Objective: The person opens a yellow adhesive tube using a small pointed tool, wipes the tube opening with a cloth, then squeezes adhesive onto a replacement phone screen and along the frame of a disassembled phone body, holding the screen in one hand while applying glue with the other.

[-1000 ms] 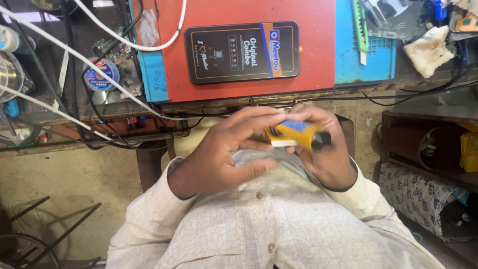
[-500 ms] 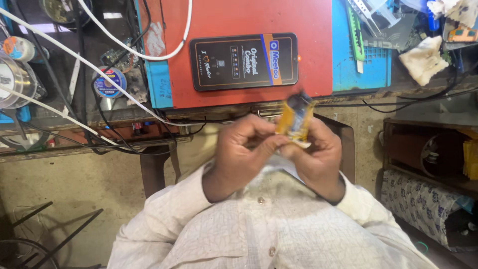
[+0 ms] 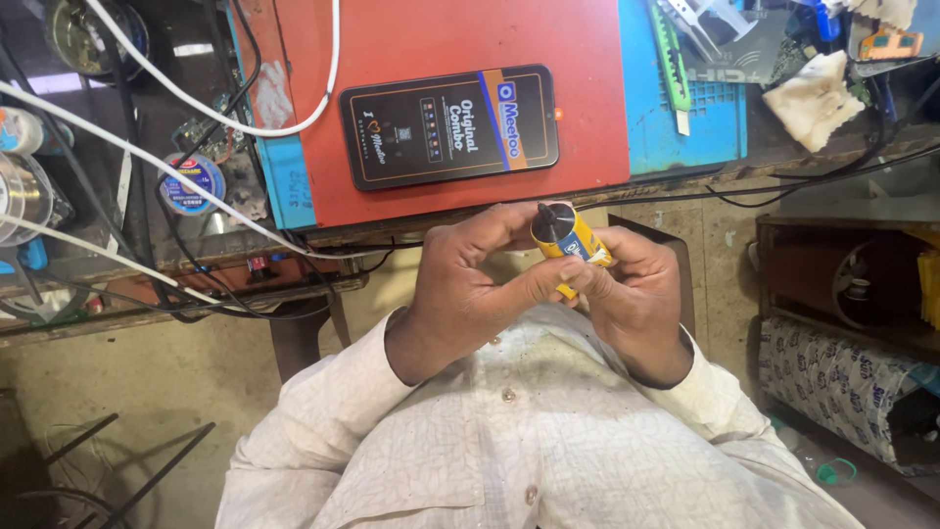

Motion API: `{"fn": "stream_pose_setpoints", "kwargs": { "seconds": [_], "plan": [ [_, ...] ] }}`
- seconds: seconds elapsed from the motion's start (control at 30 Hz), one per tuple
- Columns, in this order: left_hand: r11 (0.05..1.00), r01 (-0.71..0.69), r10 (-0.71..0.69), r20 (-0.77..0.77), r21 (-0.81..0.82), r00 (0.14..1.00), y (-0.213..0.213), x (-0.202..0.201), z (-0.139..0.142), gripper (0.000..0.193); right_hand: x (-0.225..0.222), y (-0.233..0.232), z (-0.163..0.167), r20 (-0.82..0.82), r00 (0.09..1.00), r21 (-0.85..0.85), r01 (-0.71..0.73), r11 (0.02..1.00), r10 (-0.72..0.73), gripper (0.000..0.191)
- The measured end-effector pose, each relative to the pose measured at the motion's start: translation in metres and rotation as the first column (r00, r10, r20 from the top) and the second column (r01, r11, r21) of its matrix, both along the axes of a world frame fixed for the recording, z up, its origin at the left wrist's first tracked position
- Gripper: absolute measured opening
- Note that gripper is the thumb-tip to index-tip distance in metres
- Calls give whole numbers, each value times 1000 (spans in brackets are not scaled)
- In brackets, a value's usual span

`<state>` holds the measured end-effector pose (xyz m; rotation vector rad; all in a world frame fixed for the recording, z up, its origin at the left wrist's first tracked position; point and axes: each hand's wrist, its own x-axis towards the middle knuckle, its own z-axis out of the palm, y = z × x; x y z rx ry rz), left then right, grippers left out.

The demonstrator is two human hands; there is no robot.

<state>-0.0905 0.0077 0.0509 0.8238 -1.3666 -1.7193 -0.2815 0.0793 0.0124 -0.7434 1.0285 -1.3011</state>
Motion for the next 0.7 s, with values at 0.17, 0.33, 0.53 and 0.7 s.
{"fn": "stream_pose_setpoints", "kwargs": {
  "seconds": [0.17,0.33,0.53,0.7],
  "plan": [
    [999,-1,4,65,-47,998,1,-6,-4,41,-4,1,-2,51,998,-13,28,1000,-27,25],
    [986,-21,27,34,-165,999,-3,-18,7,39,-12,4,-14,137,990,-44,50,998,-43,27],
    [843,136,-51,175,-520,983,-14,-68,21,43,-58,14,-26,515,847,-94,205,974,-129,37],
    [327,368,79,413,-870,907,-65,-139,61,28,-133,37,-24,276,866,-236,482,844,-417,28]
  ]
}}
